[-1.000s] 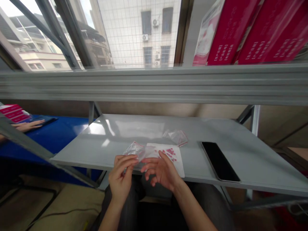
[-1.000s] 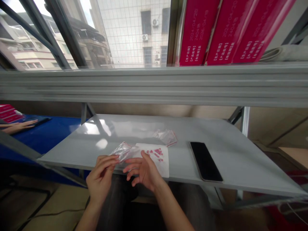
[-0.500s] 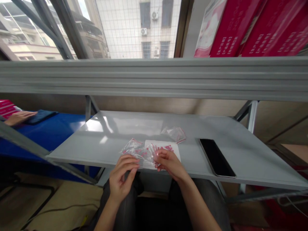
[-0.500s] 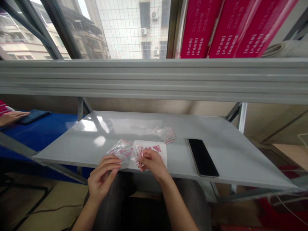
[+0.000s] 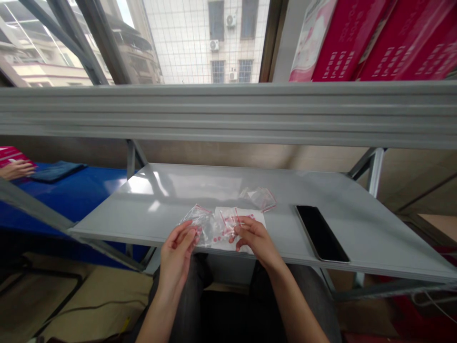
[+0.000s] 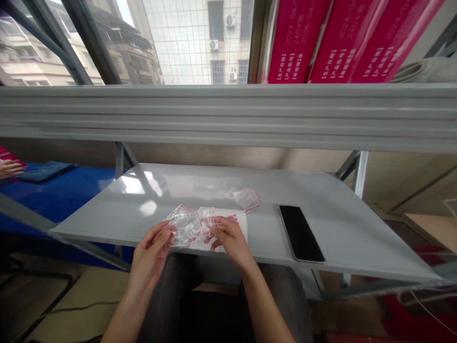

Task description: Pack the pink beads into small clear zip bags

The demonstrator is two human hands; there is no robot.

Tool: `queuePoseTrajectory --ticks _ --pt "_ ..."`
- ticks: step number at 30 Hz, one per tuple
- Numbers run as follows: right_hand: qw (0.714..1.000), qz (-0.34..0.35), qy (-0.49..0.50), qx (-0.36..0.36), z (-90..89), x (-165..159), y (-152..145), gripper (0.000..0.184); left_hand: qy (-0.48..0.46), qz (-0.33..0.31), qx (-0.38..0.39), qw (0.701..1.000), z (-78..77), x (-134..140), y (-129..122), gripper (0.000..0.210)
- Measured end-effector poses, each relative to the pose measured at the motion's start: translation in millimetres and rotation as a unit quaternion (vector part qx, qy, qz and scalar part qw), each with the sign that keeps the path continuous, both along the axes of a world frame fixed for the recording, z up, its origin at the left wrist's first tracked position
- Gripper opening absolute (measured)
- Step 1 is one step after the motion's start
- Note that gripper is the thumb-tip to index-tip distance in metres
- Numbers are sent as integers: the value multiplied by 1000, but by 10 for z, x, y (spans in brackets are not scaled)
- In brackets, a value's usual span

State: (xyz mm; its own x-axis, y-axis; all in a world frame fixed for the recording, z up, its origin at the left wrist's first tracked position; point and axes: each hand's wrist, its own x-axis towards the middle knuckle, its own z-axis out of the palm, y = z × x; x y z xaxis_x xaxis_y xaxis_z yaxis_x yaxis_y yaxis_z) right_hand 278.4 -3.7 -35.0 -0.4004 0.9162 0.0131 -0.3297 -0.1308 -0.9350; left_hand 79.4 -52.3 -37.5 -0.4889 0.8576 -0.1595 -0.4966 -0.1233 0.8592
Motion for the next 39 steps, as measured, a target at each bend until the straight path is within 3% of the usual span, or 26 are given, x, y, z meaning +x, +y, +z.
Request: queuePoseTrajectory --ticks 3,9,14,16,18,20,22,29,34,37,39 --pt "998 -49 38 -20 56 25 -3 29 33 51 19 998 9 -113 101 43" --pt "996 -55 55 -37 120 36 -20 25 236 99 20 966 -112 -413 313 48" --pt "997 -53 48 -42 112 28 -30 29 326 195 46 924 -30 -380 151 47" --pt "997 -38 47 -48 109 12 -52 31 286 149 67 944 40 -247 24 46" --pt "998 -8 39 -56 99 -26 -86 33 212 26 73 974 92 -75 -94 49" --pt "998 20 28 -57 80 -77 -123 33 174 -85 61 979 106 92 -179 57" --pt "998 40 14 -55 54 -121 -146 33 173 -121 34 977 87 213 -219 60" --pt "998 34 -51 -19 -17 -33 -85 33 185 -119 -6 975 41 229 -197 65" --pt "994 93 -55 -32 -25 47 -78 29 218 -109 12 970 36 215 -194 63" --pt "993 104 -38 -42 -34 55 -95 28 314 -35 34 948 9 237 -195 60" --pt "993 109 -26 -48 -46 46 -109 28 402 25 48 914 18 248 -212 47"
